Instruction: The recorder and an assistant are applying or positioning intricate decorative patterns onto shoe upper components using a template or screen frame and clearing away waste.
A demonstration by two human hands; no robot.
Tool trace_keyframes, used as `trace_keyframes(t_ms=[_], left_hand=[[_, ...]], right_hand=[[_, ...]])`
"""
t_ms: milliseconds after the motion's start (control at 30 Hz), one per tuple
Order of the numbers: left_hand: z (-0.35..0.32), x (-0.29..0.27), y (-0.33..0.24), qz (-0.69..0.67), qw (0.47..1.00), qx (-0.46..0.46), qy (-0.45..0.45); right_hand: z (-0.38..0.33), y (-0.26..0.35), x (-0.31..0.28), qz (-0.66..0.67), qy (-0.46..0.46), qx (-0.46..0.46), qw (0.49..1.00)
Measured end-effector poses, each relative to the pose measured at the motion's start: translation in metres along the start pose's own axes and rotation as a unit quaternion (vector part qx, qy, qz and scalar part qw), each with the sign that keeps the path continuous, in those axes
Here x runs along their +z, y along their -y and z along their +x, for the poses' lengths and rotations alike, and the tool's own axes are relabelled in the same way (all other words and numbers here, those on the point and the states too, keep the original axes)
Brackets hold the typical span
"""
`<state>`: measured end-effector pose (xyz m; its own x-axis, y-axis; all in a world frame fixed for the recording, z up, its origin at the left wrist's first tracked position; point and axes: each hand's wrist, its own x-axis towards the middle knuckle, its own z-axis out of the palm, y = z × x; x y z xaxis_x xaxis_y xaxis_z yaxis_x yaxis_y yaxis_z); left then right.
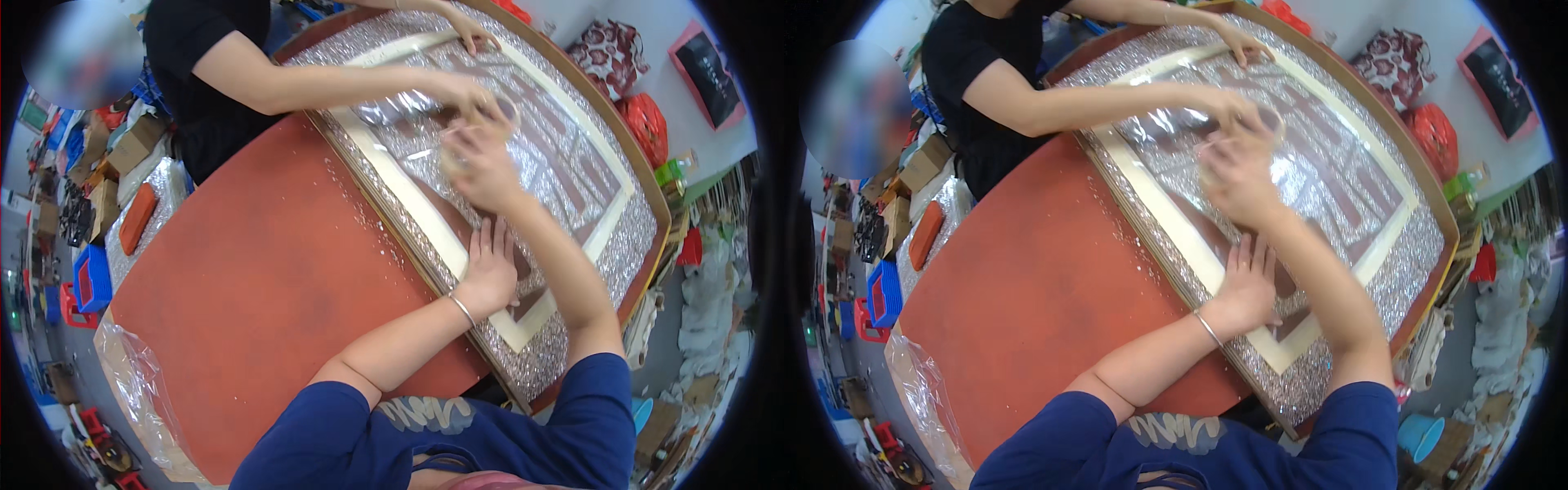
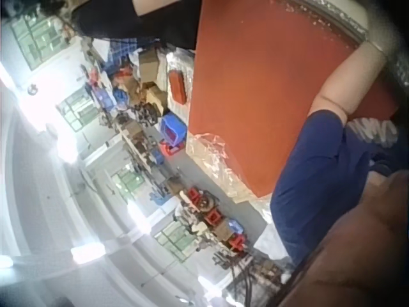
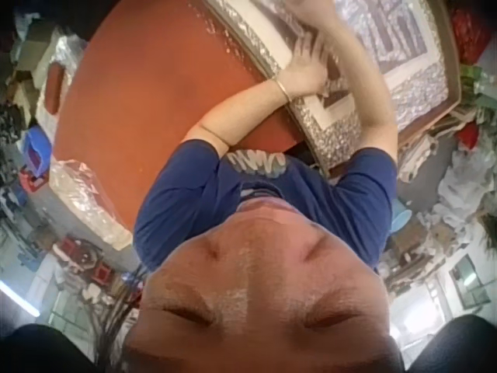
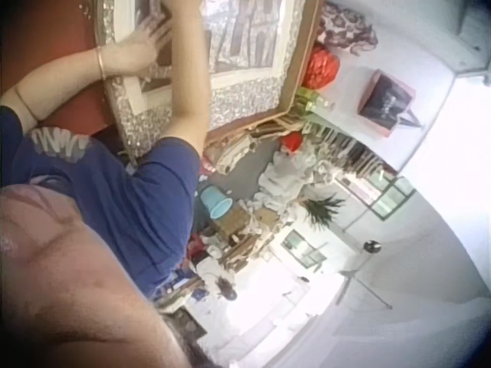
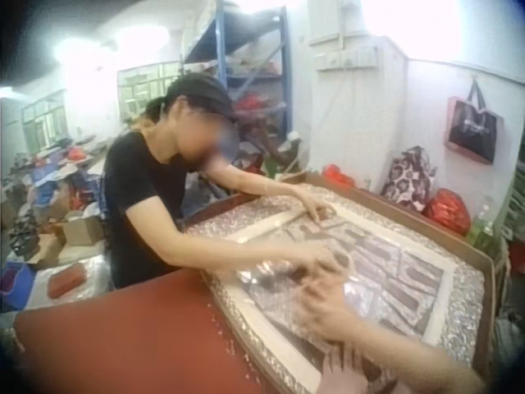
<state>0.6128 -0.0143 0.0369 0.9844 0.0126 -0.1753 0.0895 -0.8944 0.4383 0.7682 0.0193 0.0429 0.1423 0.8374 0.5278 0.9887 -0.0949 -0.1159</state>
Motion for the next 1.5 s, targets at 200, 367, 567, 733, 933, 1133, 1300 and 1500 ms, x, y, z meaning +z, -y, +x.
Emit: trace_keyframes(t_ms=[200,367,567,733,933,1133,1300,1500], left_hand=[[0.040,-0.018,0.026,-0.129,0.990,0.043,-0.047],[0.022,-0.050,0.083,0.109,0.986,-0.052,-0.111],[0.033,-0.044,0.073,0.054,0.986,-0.052,-0.147],[0.023,-0.047,0.102,-0.019,0.990,-0.068,-0.124],[0.017,-0.081,0.075,-0.160,0.981,-0.092,-0.053],[0.042,-0.045,0.095,-0.240,0.937,-0.027,-0.252],[0.034,-0.050,0.099,-0.167,0.968,-0.138,-0.124],[0.025,-0.047,0.065,0.054,0.995,-0.077,-0.039]], right_hand=[[-0.107,-0.082,-0.088,-0.157,0.043,0.152,0.975],[-0.153,0.045,-0.126,-0.041,0.150,0.067,0.986],[-0.073,0.039,-0.061,-0.103,0.058,0.072,0.990],[-0.093,0.061,-0.070,-0.050,0.091,0.053,0.993],[-0.134,0.065,-0.109,-0.037,0.141,0.046,0.988],[-0.017,0.012,-0.003,-0.077,0.014,0.046,0.996],[-0.081,0.047,-0.044,-0.064,0.022,0.053,0.996],[-0.168,0.058,-0.123,-0.184,0.183,0.123,0.958]])
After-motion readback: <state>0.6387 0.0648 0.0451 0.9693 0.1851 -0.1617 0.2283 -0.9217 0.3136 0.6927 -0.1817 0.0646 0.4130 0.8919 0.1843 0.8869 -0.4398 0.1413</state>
